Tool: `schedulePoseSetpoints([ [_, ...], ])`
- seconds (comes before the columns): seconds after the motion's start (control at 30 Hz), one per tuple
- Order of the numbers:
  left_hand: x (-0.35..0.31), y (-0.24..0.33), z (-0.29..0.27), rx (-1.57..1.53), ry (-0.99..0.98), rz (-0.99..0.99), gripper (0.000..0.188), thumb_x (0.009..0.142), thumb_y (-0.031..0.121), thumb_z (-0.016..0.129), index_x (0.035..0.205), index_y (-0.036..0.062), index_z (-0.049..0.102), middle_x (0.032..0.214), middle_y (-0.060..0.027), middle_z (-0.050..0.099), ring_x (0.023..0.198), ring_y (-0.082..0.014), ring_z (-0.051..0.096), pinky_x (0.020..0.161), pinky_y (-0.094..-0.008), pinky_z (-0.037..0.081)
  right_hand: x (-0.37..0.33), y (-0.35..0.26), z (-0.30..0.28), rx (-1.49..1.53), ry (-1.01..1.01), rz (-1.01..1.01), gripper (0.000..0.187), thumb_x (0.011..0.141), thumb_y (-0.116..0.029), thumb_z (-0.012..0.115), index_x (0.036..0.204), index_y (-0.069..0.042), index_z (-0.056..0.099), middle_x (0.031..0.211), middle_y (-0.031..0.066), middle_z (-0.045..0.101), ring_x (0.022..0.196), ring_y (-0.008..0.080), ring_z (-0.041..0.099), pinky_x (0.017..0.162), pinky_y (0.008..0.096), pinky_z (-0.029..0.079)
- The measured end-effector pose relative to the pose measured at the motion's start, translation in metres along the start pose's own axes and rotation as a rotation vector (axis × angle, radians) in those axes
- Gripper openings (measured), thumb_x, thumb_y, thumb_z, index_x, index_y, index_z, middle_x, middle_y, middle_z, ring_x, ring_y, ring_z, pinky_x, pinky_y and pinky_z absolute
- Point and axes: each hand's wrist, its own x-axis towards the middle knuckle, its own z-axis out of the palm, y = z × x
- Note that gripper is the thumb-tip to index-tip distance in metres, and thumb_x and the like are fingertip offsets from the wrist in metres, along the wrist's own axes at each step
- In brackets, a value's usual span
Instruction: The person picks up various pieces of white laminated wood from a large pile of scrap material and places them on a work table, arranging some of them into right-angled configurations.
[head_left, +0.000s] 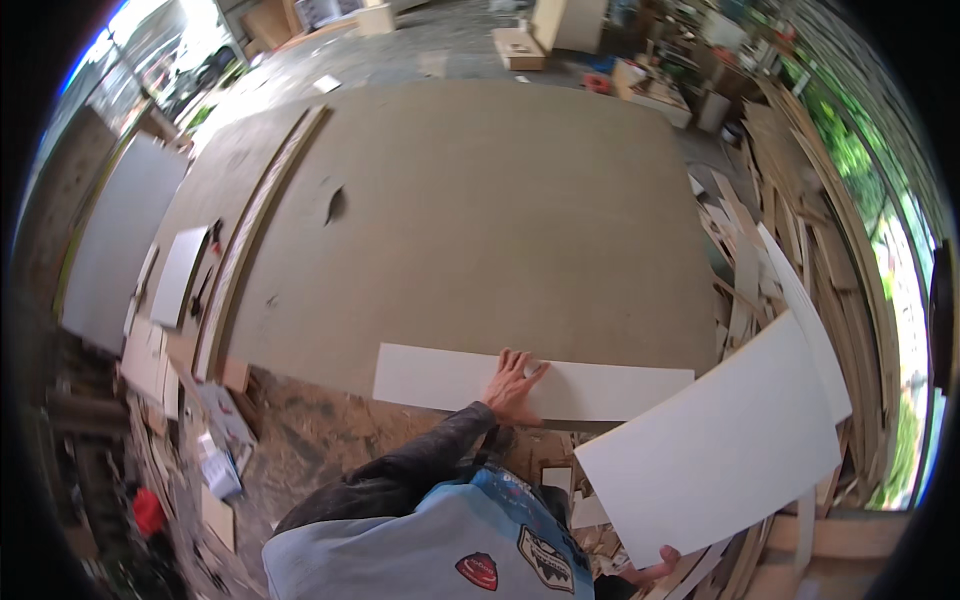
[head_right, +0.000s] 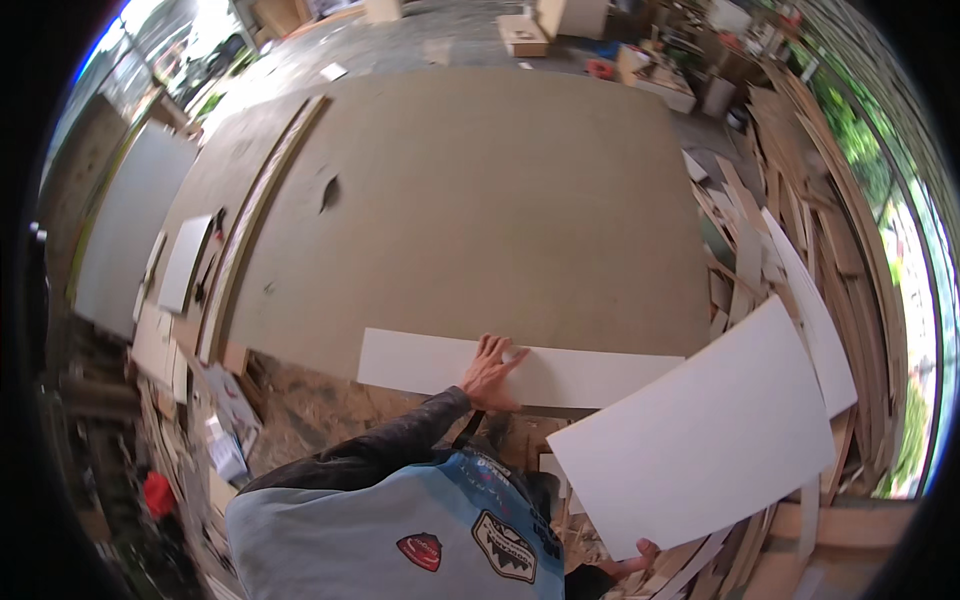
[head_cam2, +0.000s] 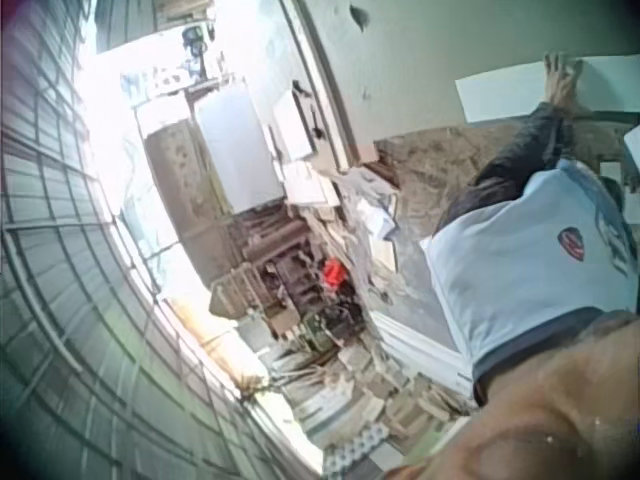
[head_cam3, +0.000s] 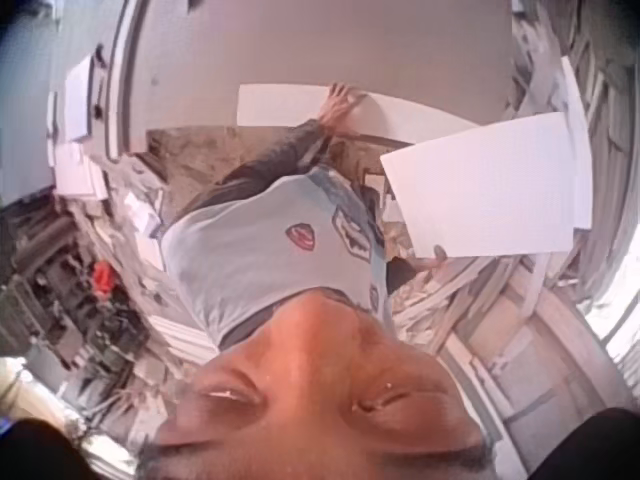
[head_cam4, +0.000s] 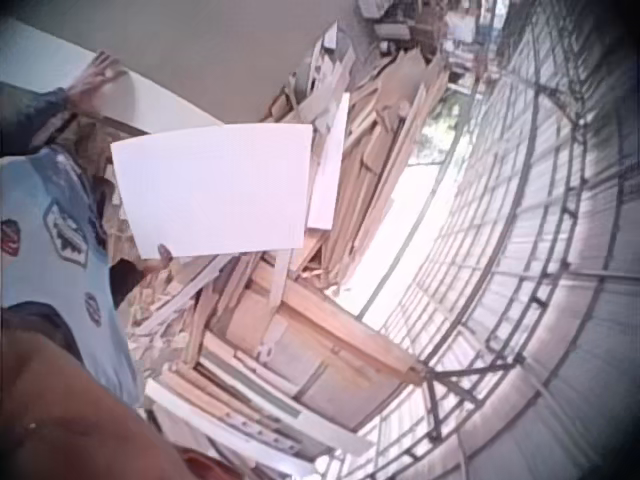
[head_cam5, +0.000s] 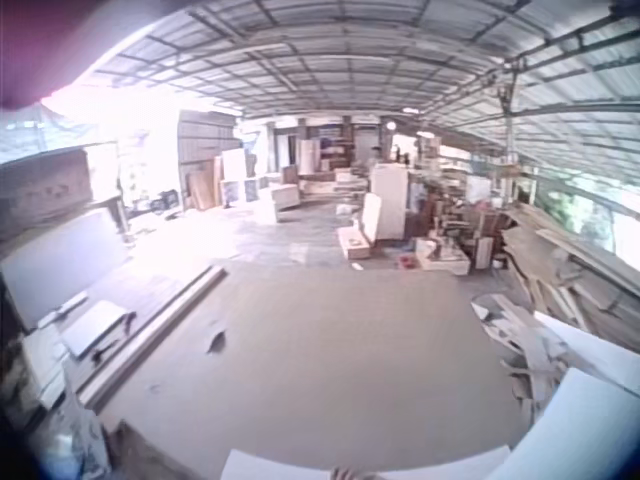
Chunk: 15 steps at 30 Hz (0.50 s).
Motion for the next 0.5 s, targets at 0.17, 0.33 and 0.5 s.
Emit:
schedulePoseSetpoints([
  [0.17,-0.116,-0.076,-0.040,0.021,0.059,-0.099,0.118,0.048,0.057,0.082,0.148,0.0112,0.040,0.137,-0.0272,0.040,0.136,-0.0442,0.031,0.119,-0.0594,0.008,-0.014,0.023,0.031,0.046,-0.268,0.455,0.058,0.056,-0.019,0.060,0.110,0.001,0.059,0.105,0.0138,0.058,0.098,0.0319,0.055,0.086,0.0416,0.047],
  [0.33,-0.182,-0.128,-0.080,0.109,0.078,-0.206,0.118,0.047,0.060,0.083,0.148,0.0143,0.043,0.140,-0.0257,0.041,0.137,-0.0423,0.032,0.117,-0.0642,0.007,-0.065,0.066,0.045,0.036,-0.536,0.464,0.046,0.059,-0.010,0.060,0.103,0.003,0.060,0.096,0.0114,0.061,0.090,0.0277,0.059,0.080,0.0376,0.051],
  [0.5,-0.239,-0.193,-0.129,0.241,-0.023,-0.312,0.118,0.048,0.058,0.085,0.149,0.0156,0.041,0.145,-0.0264,0.038,0.140,-0.0427,0.030,0.112,-0.0721,0.012,-0.156,0.123,0.016,-0.023,-0.683,0.734,0.042,0.060,-0.007,0.064,0.102,0.000,0.062,0.095,0.0077,0.063,0.086,0.0243,0.060,0.076,0.0353,0.052],
])
